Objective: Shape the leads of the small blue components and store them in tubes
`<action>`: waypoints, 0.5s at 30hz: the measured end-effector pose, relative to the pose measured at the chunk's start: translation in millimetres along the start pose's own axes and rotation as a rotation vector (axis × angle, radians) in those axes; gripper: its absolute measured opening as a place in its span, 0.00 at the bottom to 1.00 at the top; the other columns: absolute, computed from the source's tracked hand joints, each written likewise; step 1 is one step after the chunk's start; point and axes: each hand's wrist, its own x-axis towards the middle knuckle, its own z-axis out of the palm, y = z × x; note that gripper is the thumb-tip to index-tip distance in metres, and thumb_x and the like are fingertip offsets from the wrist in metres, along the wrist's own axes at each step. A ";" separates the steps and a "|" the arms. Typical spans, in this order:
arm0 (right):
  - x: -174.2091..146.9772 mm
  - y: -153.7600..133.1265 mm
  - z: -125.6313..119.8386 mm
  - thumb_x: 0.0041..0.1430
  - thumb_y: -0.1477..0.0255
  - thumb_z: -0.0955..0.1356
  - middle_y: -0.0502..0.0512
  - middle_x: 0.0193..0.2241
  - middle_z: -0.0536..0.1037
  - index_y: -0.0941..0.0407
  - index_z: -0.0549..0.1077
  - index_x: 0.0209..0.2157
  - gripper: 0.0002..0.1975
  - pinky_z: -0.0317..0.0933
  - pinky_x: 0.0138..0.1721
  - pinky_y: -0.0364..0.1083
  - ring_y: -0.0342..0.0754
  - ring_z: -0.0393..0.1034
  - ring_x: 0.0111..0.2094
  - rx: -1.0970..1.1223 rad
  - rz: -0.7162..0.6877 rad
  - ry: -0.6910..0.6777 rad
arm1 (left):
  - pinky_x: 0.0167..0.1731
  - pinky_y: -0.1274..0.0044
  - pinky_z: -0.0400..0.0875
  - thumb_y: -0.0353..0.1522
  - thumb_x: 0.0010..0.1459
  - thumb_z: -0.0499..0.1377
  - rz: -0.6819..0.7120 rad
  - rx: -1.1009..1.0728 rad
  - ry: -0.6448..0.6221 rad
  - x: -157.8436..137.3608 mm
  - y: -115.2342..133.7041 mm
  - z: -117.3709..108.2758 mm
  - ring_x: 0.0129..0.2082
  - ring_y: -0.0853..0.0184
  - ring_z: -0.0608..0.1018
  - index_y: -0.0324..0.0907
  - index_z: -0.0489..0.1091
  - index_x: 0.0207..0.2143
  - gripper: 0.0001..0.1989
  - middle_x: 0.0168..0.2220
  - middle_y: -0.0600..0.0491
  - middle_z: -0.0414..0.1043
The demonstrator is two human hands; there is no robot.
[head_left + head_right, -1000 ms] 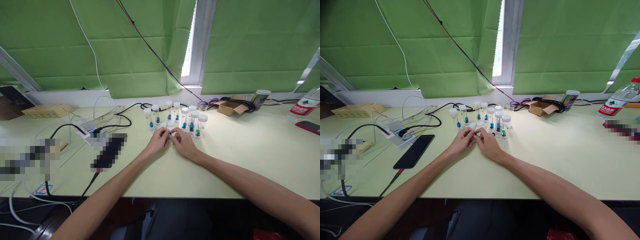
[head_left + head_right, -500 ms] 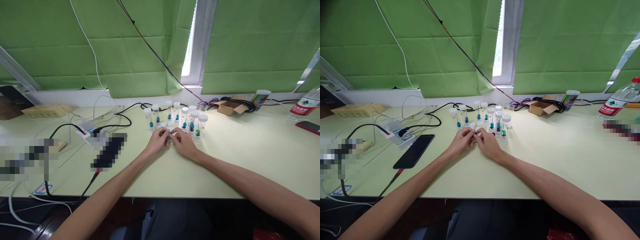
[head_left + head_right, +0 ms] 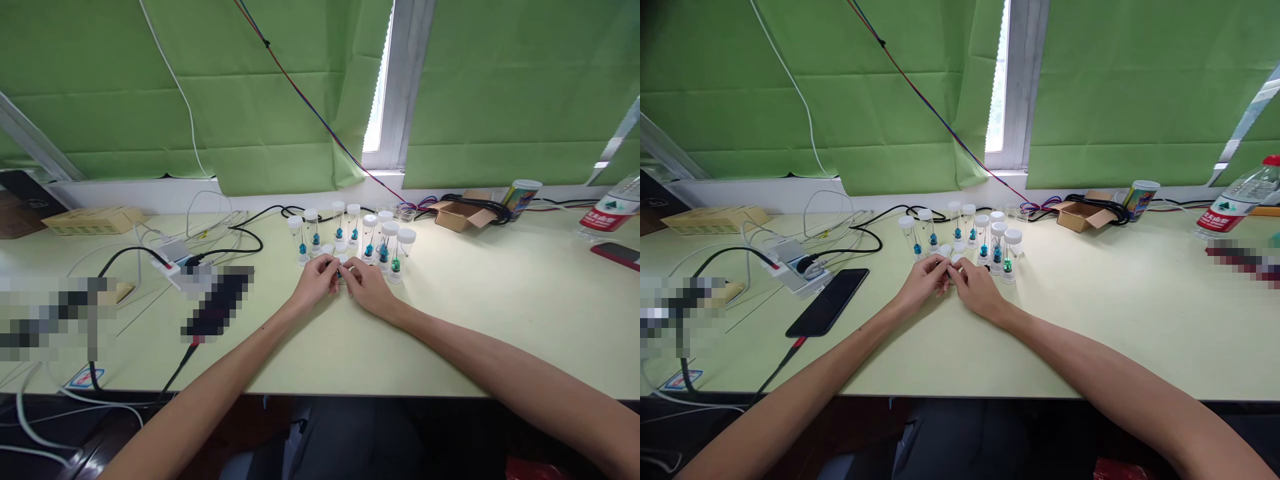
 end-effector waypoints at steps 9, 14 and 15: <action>0.4 -0.3 -1.1 0.70 0.63 0.59 0.45 0.17 0.69 0.54 0.67 0.30 0.15 0.55 0.29 0.44 0.43 0.63 0.20 0.011 -0.012 -0.054 | 0.19 0.77 0.63 0.47 0.58 0.61 0.014 -0.011 0.005 1.9 -1.9 -0.6 0.17 0.72 0.67 0.42 0.68 0.29 0.17 0.19 0.56 0.67; 0.2 -1.3 -1.2 0.71 0.64 0.59 0.46 0.17 0.69 0.53 0.64 0.26 0.18 0.56 0.30 0.44 0.43 0.64 0.21 -0.013 -0.018 -0.059 | 0.20 0.77 0.63 0.45 0.58 0.61 0.004 -0.028 0.002 1.4 0.1 0.3 0.17 0.72 0.67 0.42 0.67 0.29 0.16 0.20 0.56 0.67; 0.2 -1.4 -1.2 0.71 0.64 0.59 0.46 0.17 0.69 0.53 0.65 0.27 0.17 0.56 0.30 0.44 0.44 0.64 0.21 -0.016 -0.014 -0.058 | 0.20 0.77 0.63 0.45 0.58 0.61 0.003 -0.030 0.003 1.2 0.6 0.4 0.17 0.72 0.67 0.42 0.67 0.29 0.16 0.20 0.56 0.67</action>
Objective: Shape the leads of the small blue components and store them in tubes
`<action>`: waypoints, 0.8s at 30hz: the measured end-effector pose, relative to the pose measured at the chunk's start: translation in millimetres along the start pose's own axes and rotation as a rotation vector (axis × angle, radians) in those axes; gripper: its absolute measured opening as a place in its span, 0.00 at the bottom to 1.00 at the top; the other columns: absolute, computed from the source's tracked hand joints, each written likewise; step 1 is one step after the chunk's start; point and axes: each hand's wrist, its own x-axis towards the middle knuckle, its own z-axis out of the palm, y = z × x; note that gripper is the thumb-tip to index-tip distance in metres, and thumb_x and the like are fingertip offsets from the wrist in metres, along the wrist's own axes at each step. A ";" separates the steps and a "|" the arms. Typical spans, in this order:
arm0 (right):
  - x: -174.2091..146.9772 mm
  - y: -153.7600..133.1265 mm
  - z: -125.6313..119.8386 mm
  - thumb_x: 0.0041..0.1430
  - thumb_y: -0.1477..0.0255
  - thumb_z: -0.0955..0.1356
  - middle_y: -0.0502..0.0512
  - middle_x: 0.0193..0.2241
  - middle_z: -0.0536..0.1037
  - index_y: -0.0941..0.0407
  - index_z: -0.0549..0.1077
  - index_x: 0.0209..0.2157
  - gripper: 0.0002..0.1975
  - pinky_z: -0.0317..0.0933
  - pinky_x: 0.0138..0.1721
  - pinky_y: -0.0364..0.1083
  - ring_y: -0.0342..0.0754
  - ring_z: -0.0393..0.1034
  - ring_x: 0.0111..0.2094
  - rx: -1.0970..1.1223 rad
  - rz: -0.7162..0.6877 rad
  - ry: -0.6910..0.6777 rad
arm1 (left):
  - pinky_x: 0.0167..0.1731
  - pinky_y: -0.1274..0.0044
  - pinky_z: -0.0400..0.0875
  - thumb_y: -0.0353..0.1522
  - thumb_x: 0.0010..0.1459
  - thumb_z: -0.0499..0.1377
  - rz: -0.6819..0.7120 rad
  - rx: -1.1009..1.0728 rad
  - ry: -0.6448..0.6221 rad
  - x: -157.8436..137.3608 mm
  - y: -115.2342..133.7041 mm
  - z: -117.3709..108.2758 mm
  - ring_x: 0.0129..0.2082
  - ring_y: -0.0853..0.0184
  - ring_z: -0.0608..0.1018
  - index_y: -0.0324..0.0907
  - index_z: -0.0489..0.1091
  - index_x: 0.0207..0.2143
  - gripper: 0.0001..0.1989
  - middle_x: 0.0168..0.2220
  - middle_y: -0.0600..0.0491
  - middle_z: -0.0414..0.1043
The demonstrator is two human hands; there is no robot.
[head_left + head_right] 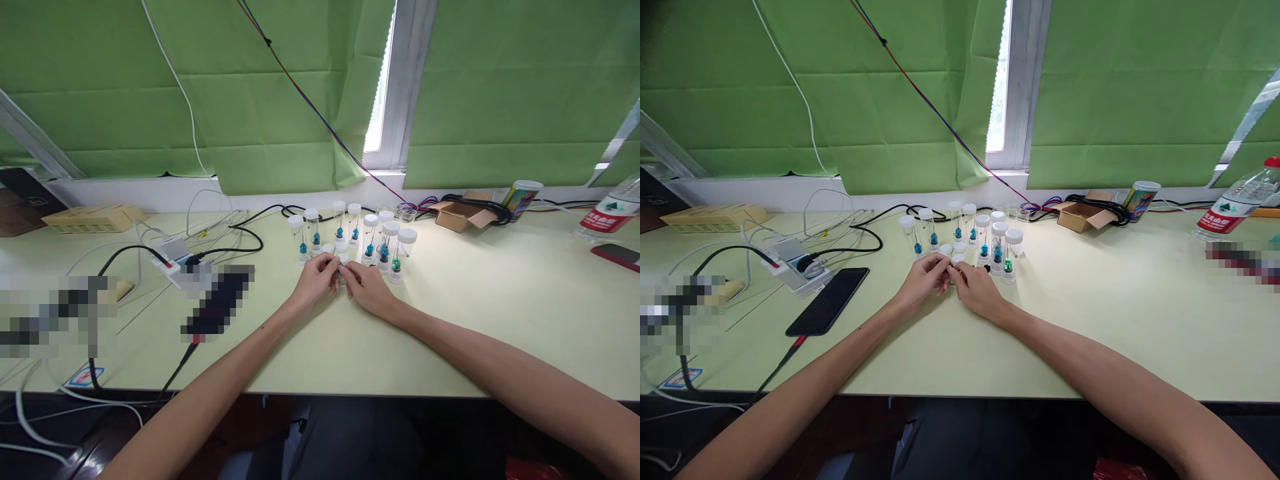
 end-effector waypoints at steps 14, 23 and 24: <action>0.2 -1.6 -0.4 0.71 0.64 0.60 0.44 0.17 0.71 0.54 0.69 0.33 0.14 0.57 0.30 0.43 0.43 0.65 0.20 0.012 0.026 -0.002 | 0.21 0.77 0.63 0.45 0.60 0.59 0.007 0.050 -0.003 0.1 -1.4 -1.6 0.17 0.72 0.67 0.42 0.67 0.30 0.15 0.19 0.57 0.67; 0.7 -1.4 -0.8 0.71 0.65 0.59 0.45 0.17 0.71 0.54 0.69 0.32 0.14 0.56 0.30 0.44 0.44 0.64 0.20 -0.003 0.014 -0.017 | 0.21 0.77 0.63 0.45 0.60 0.60 0.011 0.060 0.003 0.5 -4.1 -3.0 0.17 0.72 0.68 0.42 0.68 0.31 0.16 0.20 0.56 0.68; 0.8 -1.3 -1.0 0.71 0.65 0.59 0.45 0.17 0.71 0.54 0.69 0.32 0.14 0.56 0.30 0.44 0.44 0.64 0.20 -0.004 0.015 -0.019 | 0.20 0.77 0.63 0.45 0.60 0.60 0.008 0.060 0.004 0.5 -3.9 -2.8 0.17 0.73 0.68 0.42 0.68 0.31 0.15 0.20 0.56 0.68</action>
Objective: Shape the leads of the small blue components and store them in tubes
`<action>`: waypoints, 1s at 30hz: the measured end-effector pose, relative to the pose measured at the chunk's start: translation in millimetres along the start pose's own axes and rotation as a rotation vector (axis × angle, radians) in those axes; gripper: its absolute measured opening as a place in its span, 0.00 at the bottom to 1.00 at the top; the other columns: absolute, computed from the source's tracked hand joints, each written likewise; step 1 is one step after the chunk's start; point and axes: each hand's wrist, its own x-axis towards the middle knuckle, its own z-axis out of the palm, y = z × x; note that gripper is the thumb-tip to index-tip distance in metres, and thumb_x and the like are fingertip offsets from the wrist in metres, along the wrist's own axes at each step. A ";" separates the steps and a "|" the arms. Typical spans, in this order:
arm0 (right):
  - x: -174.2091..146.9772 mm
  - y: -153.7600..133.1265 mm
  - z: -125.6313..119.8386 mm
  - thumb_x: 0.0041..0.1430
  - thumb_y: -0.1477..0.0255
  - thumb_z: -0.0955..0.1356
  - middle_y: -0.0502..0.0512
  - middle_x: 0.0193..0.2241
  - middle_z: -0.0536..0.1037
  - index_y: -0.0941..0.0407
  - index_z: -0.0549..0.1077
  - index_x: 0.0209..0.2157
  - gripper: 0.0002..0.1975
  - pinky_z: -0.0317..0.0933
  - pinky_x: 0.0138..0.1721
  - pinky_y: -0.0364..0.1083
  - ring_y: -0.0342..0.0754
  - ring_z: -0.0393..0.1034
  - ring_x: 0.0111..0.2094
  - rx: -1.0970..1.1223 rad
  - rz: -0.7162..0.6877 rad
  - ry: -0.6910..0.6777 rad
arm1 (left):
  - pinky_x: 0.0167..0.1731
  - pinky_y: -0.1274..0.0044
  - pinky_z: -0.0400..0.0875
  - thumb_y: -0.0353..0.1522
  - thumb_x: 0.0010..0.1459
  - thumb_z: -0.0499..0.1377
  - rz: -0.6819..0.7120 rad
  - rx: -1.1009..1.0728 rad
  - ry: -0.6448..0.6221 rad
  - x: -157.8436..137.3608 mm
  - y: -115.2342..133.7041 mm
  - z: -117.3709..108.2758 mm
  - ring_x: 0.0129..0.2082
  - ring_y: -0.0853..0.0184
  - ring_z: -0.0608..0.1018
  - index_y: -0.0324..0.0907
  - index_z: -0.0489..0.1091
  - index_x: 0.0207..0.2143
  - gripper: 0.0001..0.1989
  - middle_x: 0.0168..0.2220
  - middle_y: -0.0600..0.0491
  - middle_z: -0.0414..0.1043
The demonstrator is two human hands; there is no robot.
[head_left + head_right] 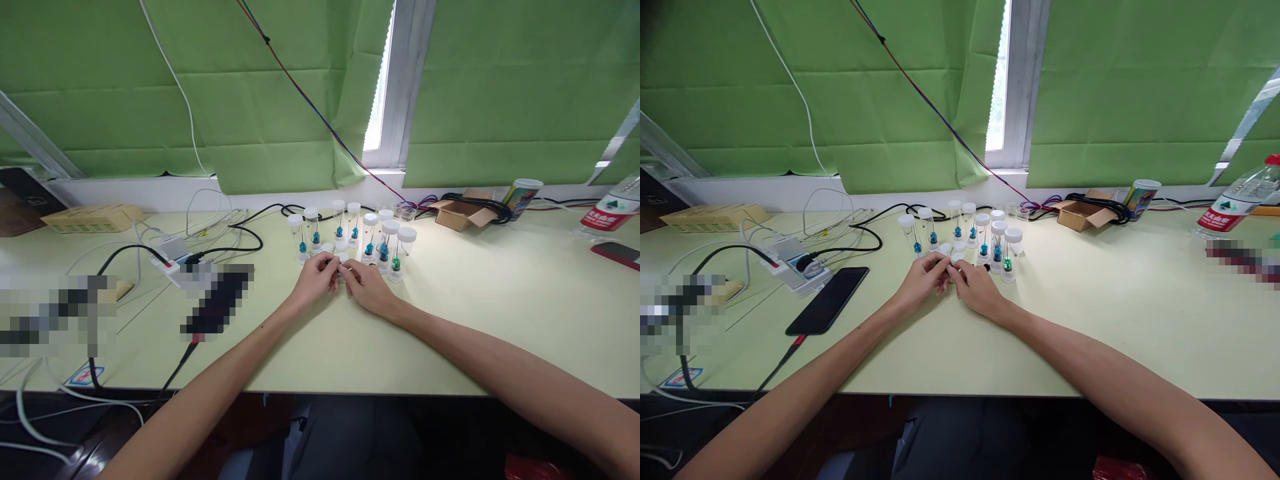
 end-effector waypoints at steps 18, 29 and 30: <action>0.4 1.2 -0.3 0.72 0.66 0.58 0.46 0.18 0.71 0.53 0.65 0.27 0.18 0.57 0.32 0.44 0.44 0.66 0.23 -0.030 -0.030 -0.018 | 0.18 0.79 0.61 0.44 0.59 0.60 0.003 0.023 0.008 0.7 1.9 0.2 0.17 0.72 0.69 0.42 0.68 0.29 0.14 0.20 0.56 0.66; 0.7 2.1 -0.5 0.72 0.65 0.58 0.47 0.18 0.72 0.53 0.64 0.25 0.19 0.58 0.32 0.44 0.44 0.66 0.23 -0.034 -0.039 -0.026 | 0.19 0.78 0.61 0.45 0.58 0.60 0.006 0.056 0.002 0.4 4.1 -0.9 0.18 0.72 0.68 0.43 0.68 0.29 0.15 0.19 0.56 0.66; 0.6 2.6 -0.3 0.72 0.66 0.58 0.47 0.18 0.72 0.53 0.64 0.24 0.20 0.59 0.32 0.44 0.44 0.66 0.23 -0.033 -0.044 -0.029 | 0.19 0.78 0.60 0.45 0.58 0.60 0.006 0.058 0.002 0.3 4.2 -0.9 0.18 0.72 0.68 0.43 0.68 0.29 0.15 0.19 0.57 0.65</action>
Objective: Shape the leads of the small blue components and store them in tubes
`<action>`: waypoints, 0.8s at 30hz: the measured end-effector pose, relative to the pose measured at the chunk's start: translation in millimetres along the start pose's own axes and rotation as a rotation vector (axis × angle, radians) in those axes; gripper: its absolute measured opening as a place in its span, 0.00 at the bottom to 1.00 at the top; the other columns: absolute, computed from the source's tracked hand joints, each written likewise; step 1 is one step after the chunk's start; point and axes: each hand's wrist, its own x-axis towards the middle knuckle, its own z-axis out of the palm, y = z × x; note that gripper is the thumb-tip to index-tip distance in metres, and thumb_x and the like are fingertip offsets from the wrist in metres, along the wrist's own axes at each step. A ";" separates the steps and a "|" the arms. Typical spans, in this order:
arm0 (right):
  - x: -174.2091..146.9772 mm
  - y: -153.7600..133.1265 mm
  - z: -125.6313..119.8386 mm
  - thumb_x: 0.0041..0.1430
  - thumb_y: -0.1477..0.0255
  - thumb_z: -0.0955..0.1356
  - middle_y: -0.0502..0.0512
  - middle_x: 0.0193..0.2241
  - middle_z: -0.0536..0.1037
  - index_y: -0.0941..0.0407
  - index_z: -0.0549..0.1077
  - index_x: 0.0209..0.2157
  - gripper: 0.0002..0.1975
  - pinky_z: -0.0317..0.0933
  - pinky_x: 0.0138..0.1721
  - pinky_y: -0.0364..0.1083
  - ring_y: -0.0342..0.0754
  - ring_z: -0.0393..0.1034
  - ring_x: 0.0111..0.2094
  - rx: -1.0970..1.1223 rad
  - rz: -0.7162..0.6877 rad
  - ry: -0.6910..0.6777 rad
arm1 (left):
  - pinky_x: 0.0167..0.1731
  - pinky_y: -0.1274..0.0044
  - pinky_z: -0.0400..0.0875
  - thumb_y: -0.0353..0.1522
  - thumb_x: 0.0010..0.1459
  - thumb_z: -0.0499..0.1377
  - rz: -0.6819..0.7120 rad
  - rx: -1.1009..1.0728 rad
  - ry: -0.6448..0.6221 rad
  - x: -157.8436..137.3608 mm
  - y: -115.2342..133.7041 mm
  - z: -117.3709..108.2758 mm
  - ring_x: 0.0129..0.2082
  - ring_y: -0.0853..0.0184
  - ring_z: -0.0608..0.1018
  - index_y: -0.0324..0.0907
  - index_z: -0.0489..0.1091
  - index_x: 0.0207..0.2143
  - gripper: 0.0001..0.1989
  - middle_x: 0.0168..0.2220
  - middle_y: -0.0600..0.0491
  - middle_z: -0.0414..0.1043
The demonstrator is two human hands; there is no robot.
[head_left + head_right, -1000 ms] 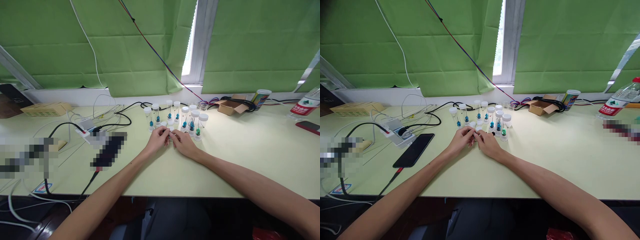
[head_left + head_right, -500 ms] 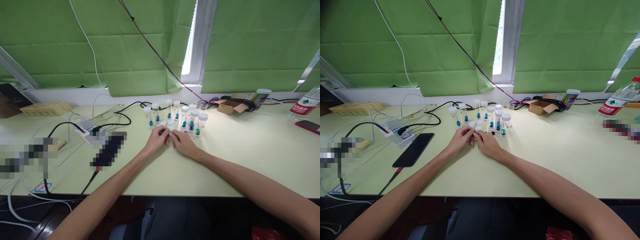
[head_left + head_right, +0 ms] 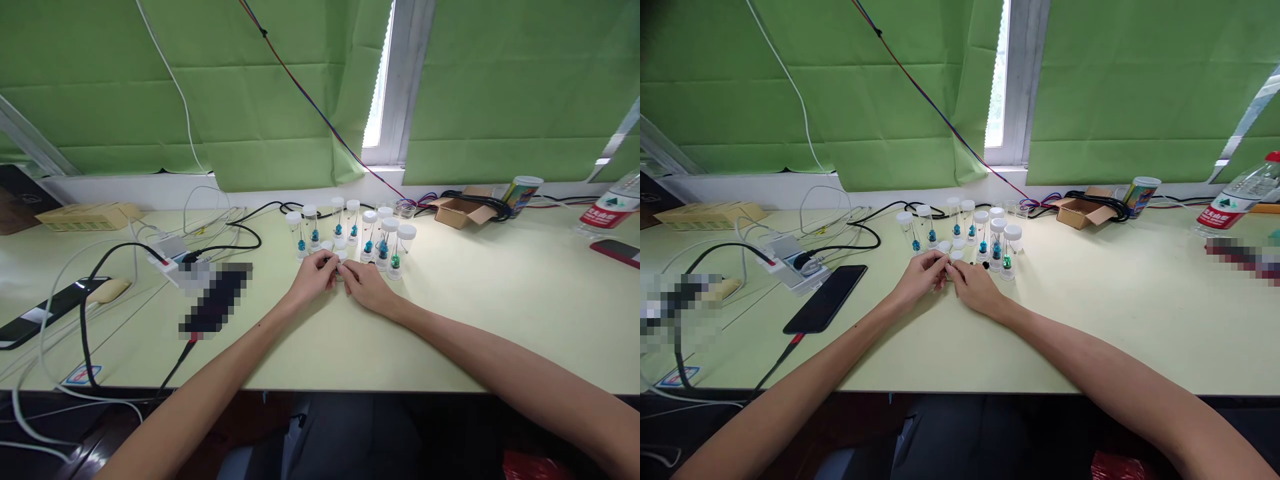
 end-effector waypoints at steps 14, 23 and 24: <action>-1.0 0.1 0.1 0.72 0.67 0.57 0.47 0.18 0.72 0.54 0.64 0.21 0.22 0.59 0.33 0.43 0.43 0.67 0.22 -0.005 -0.016 -0.016 | 0.19 0.77 0.61 0.44 0.59 0.60 0.016 0.009 -0.010 -0.4 2.3 0.4 0.18 0.71 0.68 0.43 0.67 0.28 0.14 0.19 0.56 0.65; -1.1 -0.9 0.4 0.72 0.68 0.58 0.47 0.18 0.72 0.54 0.63 0.22 0.21 0.58 0.33 0.43 0.43 0.66 0.22 -0.013 0.002 -0.016 | 0.20 0.78 0.61 0.44 0.60 0.59 0.012 0.036 -0.009 -0.3 1.3 -1.6 0.18 0.72 0.67 0.42 0.67 0.30 0.15 0.19 0.57 0.65; -0.8 -0.8 0.8 0.72 0.68 0.58 0.47 0.18 0.72 0.54 0.63 0.22 0.21 0.58 0.33 0.44 0.43 0.66 0.22 -0.017 0.004 -0.013 | 0.19 0.78 0.61 0.44 0.60 0.59 0.010 0.038 -0.006 -0.1 1.3 -1.5 0.18 0.72 0.67 0.42 0.67 0.30 0.15 0.20 0.57 0.66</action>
